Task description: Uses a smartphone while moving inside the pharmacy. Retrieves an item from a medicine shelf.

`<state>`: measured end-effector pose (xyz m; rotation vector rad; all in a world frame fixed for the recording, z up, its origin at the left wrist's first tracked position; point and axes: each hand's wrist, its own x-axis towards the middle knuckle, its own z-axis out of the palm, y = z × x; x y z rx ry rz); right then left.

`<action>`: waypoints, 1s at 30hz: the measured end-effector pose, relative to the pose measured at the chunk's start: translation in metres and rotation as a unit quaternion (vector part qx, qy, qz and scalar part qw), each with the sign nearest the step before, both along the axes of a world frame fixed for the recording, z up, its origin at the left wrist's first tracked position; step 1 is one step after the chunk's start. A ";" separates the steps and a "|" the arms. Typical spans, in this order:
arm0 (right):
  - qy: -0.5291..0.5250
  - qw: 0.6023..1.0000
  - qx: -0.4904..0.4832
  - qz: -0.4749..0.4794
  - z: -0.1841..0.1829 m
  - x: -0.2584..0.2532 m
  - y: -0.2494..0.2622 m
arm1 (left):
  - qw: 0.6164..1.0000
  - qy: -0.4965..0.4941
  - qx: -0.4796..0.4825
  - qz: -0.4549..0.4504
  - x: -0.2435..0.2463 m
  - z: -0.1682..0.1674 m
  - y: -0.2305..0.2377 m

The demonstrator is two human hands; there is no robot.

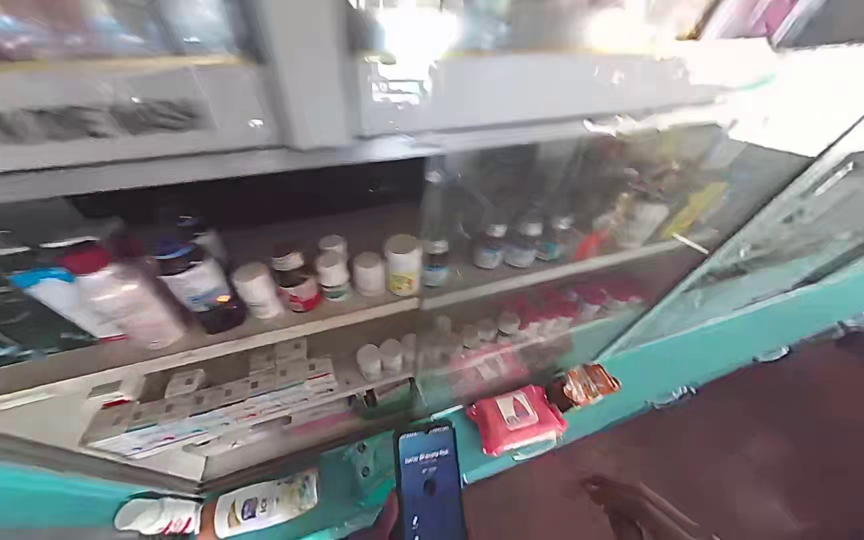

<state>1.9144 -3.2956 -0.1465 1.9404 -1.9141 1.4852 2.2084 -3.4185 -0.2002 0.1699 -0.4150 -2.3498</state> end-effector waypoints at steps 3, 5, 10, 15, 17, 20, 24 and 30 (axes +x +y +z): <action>0.017 0.997 0.033 -0.065 -0.010 -0.054 0.051 | 0.998 0.004 -0.010 -0.057 -0.086 0.029 0.017; 0.021 0.992 0.061 -0.110 -0.019 -0.095 0.092 | 0.991 0.026 0.016 -0.130 -0.156 0.041 0.036; -0.001 0.962 0.131 -0.240 -0.055 -0.193 0.214 | 0.962 0.027 0.062 -0.264 -0.321 0.033 0.086; -0.051 0.920 0.111 -0.372 -0.065 -0.253 0.297 | 0.924 0.028 0.070 -0.374 -0.458 0.041 0.136; -0.090 0.914 0.084 -0.386 -0.068 -0.278 0.311 | 0.909 0.029 0.071 -0.410 -0.510 0.041 0.156; -0.109 0.909 0.069 -0.396 -0.090 -0.335 0.315 | 0.895 -0.020 0.075 -0.438 -0.584 0.040 0.179; -0.302 0.858 0.142 -0.391 -0.130 -0.459 0.325 | 0.872 -0.015 0.038 -0.488 -0.691 0.032 0.198; -0.408 0.703 0.388 -0.434 -0.276 -0.613 0.405 | 0.838 0.026 0.044 -0.544 -0.888 0.022 0.220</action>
